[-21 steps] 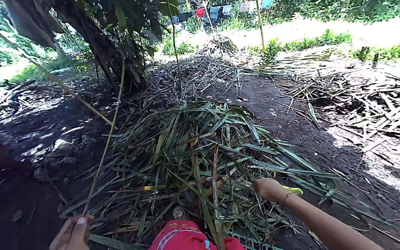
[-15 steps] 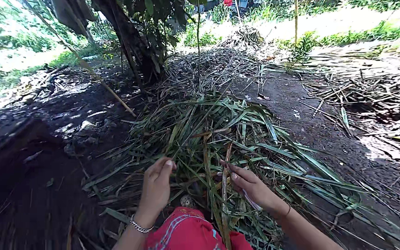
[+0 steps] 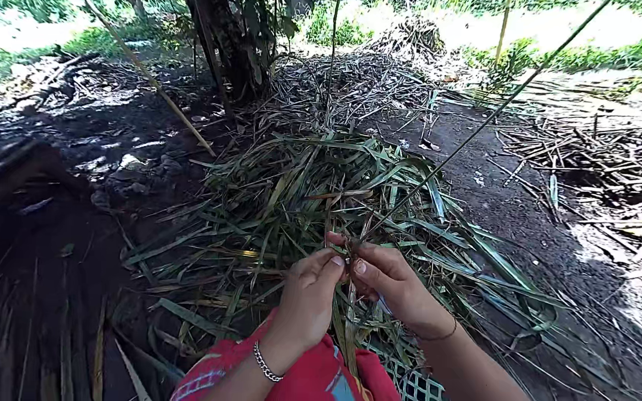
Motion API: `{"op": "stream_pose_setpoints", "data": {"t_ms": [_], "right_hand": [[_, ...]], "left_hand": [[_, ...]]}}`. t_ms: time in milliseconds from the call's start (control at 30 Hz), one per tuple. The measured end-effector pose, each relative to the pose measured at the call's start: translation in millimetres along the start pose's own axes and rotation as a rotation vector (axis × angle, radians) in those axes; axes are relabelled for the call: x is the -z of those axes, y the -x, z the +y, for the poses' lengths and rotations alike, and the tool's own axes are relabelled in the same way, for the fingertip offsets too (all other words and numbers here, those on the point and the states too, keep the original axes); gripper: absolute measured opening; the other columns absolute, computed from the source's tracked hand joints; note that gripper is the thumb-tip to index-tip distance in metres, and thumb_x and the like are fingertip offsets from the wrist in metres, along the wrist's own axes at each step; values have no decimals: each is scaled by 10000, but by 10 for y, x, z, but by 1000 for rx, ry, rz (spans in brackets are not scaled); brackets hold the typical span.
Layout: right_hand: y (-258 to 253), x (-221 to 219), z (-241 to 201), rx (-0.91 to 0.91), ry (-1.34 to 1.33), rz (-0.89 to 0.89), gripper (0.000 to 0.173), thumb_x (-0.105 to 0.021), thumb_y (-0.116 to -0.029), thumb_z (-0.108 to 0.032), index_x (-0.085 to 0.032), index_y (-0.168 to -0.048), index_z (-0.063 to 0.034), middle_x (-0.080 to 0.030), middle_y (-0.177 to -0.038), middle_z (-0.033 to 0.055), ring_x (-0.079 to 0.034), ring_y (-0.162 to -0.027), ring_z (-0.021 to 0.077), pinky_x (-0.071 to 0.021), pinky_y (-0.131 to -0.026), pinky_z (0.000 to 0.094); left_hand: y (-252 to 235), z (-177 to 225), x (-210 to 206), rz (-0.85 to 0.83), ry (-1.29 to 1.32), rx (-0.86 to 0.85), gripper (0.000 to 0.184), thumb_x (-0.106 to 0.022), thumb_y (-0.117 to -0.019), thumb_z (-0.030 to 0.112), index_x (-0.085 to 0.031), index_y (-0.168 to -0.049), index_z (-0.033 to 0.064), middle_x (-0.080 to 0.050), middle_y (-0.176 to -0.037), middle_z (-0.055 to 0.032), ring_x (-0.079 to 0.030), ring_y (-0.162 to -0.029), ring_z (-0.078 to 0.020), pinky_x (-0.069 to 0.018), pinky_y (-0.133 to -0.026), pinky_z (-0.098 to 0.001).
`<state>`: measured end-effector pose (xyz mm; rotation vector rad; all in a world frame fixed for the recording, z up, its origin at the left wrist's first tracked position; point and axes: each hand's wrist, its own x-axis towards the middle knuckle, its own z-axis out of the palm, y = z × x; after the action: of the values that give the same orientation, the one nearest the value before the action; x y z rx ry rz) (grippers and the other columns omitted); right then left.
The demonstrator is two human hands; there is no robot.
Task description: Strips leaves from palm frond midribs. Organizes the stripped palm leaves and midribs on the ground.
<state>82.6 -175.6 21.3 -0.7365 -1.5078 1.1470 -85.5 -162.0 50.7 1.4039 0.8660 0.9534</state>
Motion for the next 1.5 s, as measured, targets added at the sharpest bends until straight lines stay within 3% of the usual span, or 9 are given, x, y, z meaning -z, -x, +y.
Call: {"op": "stream_pose_setpoints", "data": {"t_ms": [233, 333, 433, 500, 733, 900, 1233, 1333, 1500], "right_hand": [[-27, 11, -31, 104, 79, 172, 311, -506, -1040, -234, -660, -1220, -32, -535, -712, -188, -472, -604, -96, -417, -565, 105], [-23, 44, -102, 28, -57, 57, 362, -492, -1050, -254, -617, -1329, -60, -477, -679, -196, -436, -586, -90, -385, -553, 102], [-16, -42, -74, 4, -167, -46, 198, -530, -1045, -293, -669, -1054, -152, -499, -668, -202, -446, -580, -98, -370, -535, 99], [-21, -63, -55, 29, -162, -50, 200, -543, -1042, -268, -689, -1057, -133, -534, -697, -201, -463, -593, -102, -387, -544, 95], [-44, -162, 11, 259, 85, 89, 350, -536, -1051, -246, -643, -1240, 29, -646, -851, -156, -506, -701, -133, -437, -630, 82], [-94, 107, -97, 239, 69, 252, 365, -552, -1039, -386, -678, -1312, -180, -542, -658, -182, -469, -572, -93, -414, -551, 107], [-65, -40, -79, -127, -210, -99, 284, -521, -1024, -208, -643, -1236, -64, -489, -655, -209, -433, -558, -96, -364, -524, 106], [-92, 91, -132, -61, -197, 49, 241, -566, -1002, -239, -726, -1141, -123, -515, -609, -185, -455, -535, -85, -385, -520, 111], [-159, 394, -235, 41, -223, 303, 342, -520, -1041, -334, -653, -1307, -165, -475, -524, -128, -439, -447, -29, -407, -479, 142]], "left_hand": [[2, -151, 31, 213, -539, -427, 329, -441, -1043, 246, -687, -887, 94, -514, -632, 99, -477, -575, 39, -399, -550, -162], [-2, -142, 37, 232, -558, -464, 331, -441, -1046, 248, -691, -894, 92, -523, -640, 91, -481, -579, 33, -403, -550, -164], [4, -156, 26, 249, -603, -535, 346, -441, -1049, 251, -709, -906, 85, -608, -682, 48, -570, -631, 2, -465, -587, -197], [15, -170, 26, 257, -616, -564, 354, -435, -1052, 247, -707, -900, 78, -607, -683, 40, -571, -631, -2, -464, -584, -194], [93, -49, -32, 107, -175, -353, 267, -438, -1024, 119, -666, -887, 102, -575, -701, 150, -524, -647, 106, -431, -608, -94], [111, 75, 110, 47, 40, -123, 327, -398, -999, 91, -611, -782, 213, -471, -642, 188, -380, -529, 100, -296, -485, -87], [69, 32, 138, 74, -134, -83, 284, -421, -1006, 135, -655, -849, 172, -490, -652, 168, -412, -553, 76, -333, -526, -113], [89, -16, 148, 153, -413, -264, 288, -437, -1017, 210, -637, -814, 170, -439, -611, 169, -419, -554, 86, -342, -529, -129], [101, -42, 200, 231, -586, -361, 330, -426, -1028, 260, -658, -818, 154, -436, -597, 145, -416, -544, 64, -338, -519, -157]]}}
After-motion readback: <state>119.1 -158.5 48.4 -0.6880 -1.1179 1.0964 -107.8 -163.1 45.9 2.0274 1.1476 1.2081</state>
